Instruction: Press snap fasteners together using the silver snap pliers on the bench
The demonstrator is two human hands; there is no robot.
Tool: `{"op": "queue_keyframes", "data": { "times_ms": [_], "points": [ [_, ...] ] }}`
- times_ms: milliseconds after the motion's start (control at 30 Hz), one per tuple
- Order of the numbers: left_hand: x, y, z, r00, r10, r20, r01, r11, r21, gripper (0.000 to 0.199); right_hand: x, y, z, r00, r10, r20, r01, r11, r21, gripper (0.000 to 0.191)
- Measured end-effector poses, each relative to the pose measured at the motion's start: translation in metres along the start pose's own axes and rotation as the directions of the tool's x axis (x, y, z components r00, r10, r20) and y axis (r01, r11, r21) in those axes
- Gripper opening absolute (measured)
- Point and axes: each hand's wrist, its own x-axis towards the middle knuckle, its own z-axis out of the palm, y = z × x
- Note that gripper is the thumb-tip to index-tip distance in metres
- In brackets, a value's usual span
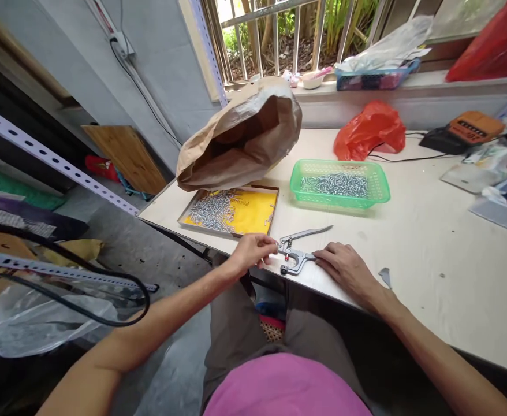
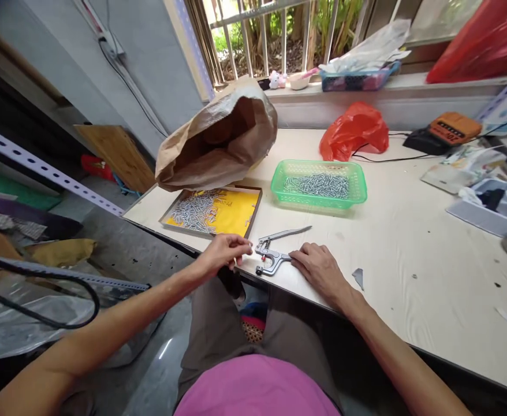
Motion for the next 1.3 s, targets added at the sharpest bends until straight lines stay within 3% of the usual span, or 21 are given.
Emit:
{"op": "queue_keyframes", "data": {
  "times_ms": [67,167,333,533,900,1067,1200,1300],
  "points": [
    [-0.007,-0.005,0.016,0.998,-0.060,0.029,0.062,0.997,-0.056,0.015,-0.002,-0.002,-0.004,1.000,0.020,-0.003,-0.020,0.999,-0.025,0.030],
    [-0.002,-0.012,0.025,0.991,-0.128,0.033,0.130,0.989,-0.068,0.016,-0.003,-0.007,-0.010,0.999,0.054,0.006,-0.054,0.998,-0.044,0.029],
    [0.007,-0.022,0.029,0.970,-0.233,0.074,0.231,0.972,0.037,0.024,-0.001,-0.013,-0.017,0.994,0.093,0.055,-0.091,0.995,-0.044,0.029],
    [0.009,-0.022,0.034,0.962,-0.258,0.094,0.248,0.963,0.107,0.035,0.000,-0.013,-0.015,0.994,0.099,0.053,-0.095,0.993,-0.073,0.030],
    [0.022,-0.016,0.029,0.893,-0.416,0.169,0.387,0.904,0.179,0.028,0.001,-0.014,-0.019,0.990,0.116,0.082,-0.111,0.992,-0.067,0.033],
    [0.028,-0.017,0.025,0.845,-0.470,0.253,0.431,0.881,0.197,0.025,0.011,0.001,-0.025,0.995,0.064,0.077,-0.066,0.998,0.015,0.036],
    [0.032,-0.018,0.022,0.829,-0.481,0.284,0.424,0.873,0.240,0.026,0.033,0.023,-0.023,0.996,0.083,-0.026,-0.085,0.992,-0.092,0.034],
    [0.034,-0.021,0.020,0.831,-0.469,0.299,0.411,0.880,0.239,0.026,0.049,0.037,-0.016,0.998,0.059,0.004,-0.057,0.987,-0.151,0.032]
  ]
}}
